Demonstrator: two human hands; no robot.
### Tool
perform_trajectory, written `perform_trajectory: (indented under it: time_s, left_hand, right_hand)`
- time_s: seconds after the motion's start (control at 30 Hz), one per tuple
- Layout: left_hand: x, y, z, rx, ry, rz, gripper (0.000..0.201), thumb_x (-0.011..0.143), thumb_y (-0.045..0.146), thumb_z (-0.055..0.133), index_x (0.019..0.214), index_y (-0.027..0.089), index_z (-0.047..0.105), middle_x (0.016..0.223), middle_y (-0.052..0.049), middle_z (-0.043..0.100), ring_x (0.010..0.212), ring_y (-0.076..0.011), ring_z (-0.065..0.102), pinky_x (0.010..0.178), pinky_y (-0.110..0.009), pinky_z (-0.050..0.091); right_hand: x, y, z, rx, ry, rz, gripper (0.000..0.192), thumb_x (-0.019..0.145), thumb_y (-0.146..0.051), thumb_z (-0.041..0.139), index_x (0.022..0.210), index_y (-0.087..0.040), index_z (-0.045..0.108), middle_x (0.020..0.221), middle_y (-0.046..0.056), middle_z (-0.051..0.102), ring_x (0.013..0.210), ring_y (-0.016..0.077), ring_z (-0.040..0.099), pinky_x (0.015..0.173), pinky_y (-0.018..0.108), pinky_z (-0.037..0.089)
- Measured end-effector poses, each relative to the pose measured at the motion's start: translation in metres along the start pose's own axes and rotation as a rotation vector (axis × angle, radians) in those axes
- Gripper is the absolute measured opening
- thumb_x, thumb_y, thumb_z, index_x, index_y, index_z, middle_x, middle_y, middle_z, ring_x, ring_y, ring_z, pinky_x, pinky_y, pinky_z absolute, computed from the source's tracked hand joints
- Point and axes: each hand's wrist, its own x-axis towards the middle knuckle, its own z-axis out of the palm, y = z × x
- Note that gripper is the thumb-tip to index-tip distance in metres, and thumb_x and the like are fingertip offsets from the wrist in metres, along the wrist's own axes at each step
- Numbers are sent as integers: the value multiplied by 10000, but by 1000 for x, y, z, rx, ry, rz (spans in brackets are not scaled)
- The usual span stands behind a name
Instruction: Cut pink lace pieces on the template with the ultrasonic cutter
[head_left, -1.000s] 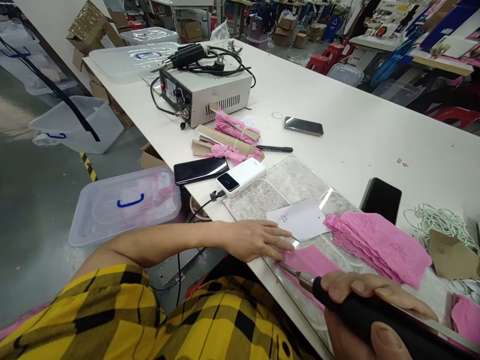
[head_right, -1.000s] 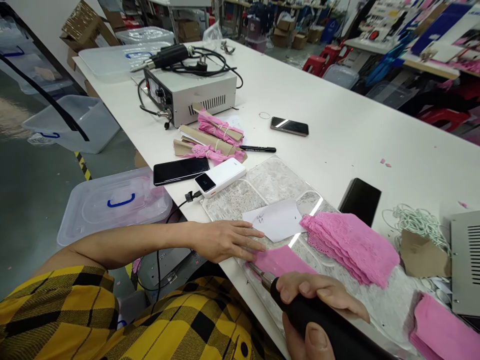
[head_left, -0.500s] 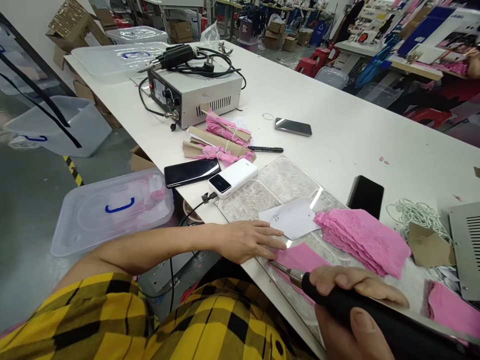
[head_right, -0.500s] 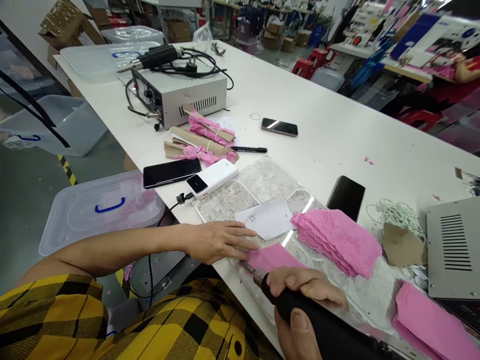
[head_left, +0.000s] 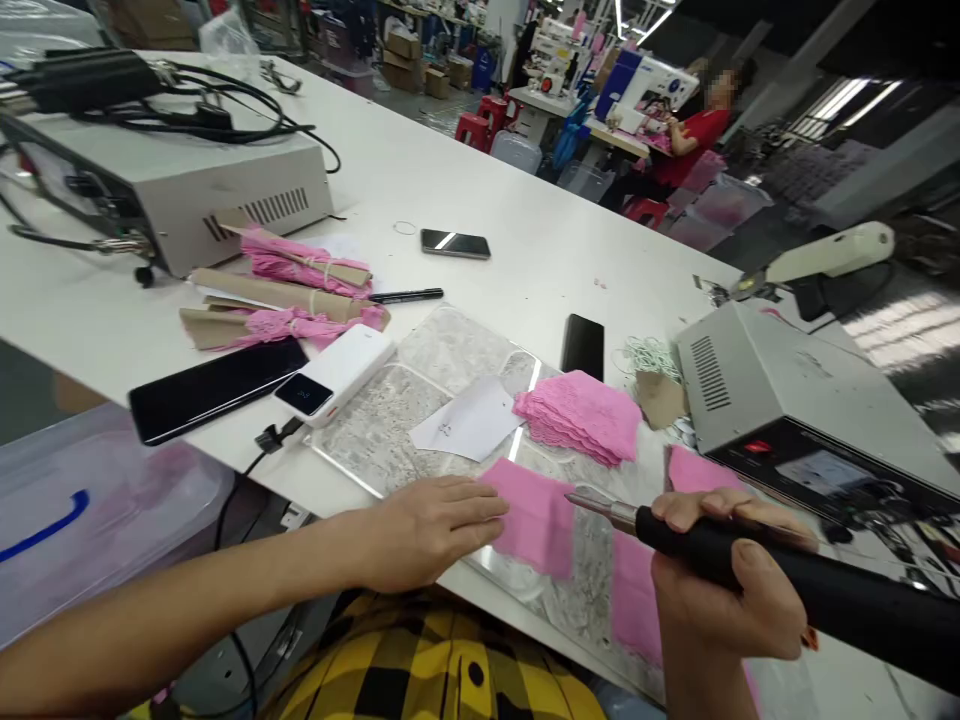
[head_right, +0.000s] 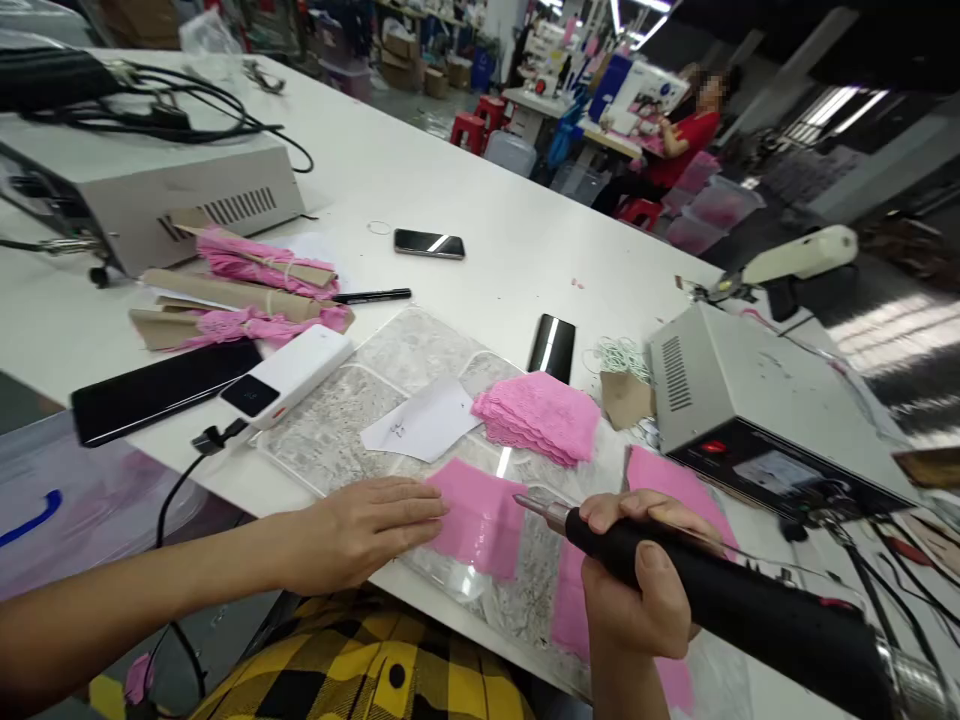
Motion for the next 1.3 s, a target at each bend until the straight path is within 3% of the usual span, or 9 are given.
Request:
perform_trajectory:
  time_s: [0.13, 0.4, 0.67, 1.3]
  left_hand:
    - [24, 8, 22, 33, 10, 8, 259, 948, 91, 438, 1092, 69, 653, 1101, -122, 709, 1037, -212, 654, 942, -344, 525]
    - [44, 6, 50, 124, -89, -56, 316, 985, 286, 471, 1194, 105, 625, 1262, -119, 636, 1230, -290, 553, 1047, -456, 458]
    - [42, 2, 51, 85, -234, -70, 382, 991, 374, 455, 1277, 154, 580, 1385, -118, 545, 1316, -299, 476, 1101, -472, 385]
    - [49, 2, 45, 111, -281, -47, 349, 967, 368, 491, 1239, 166, 576, 1363, -138, 543, 1259, -303, 497, 1038, -453, 394]
  right_hand:
    - [5, -2, -12, -31, 45, -16, 200, 544, -214, 507, 735, -199, 563, 689, -27, 533, 473, 131, 513, 435, 311, 428]
    - [7, 5, -19, 53, -21, -37, 197, 614, -190, 532, 797, -190, 605, 735, -17, 577, 447, 126, 542, 454, 326, 457]
    - [8, 8, -18, 75, -17, -30, 180, 615, -189, 532, 779, -184, 606, 727, -18, 576, 450, 126, 549, 460, 328, 465]
    - [6, 13, -13, 47, -44, -52, 170, 634, -172, 542, 795, -181, 597, 745, -12, 565, 486, 124, 553, 478, 327, 476]
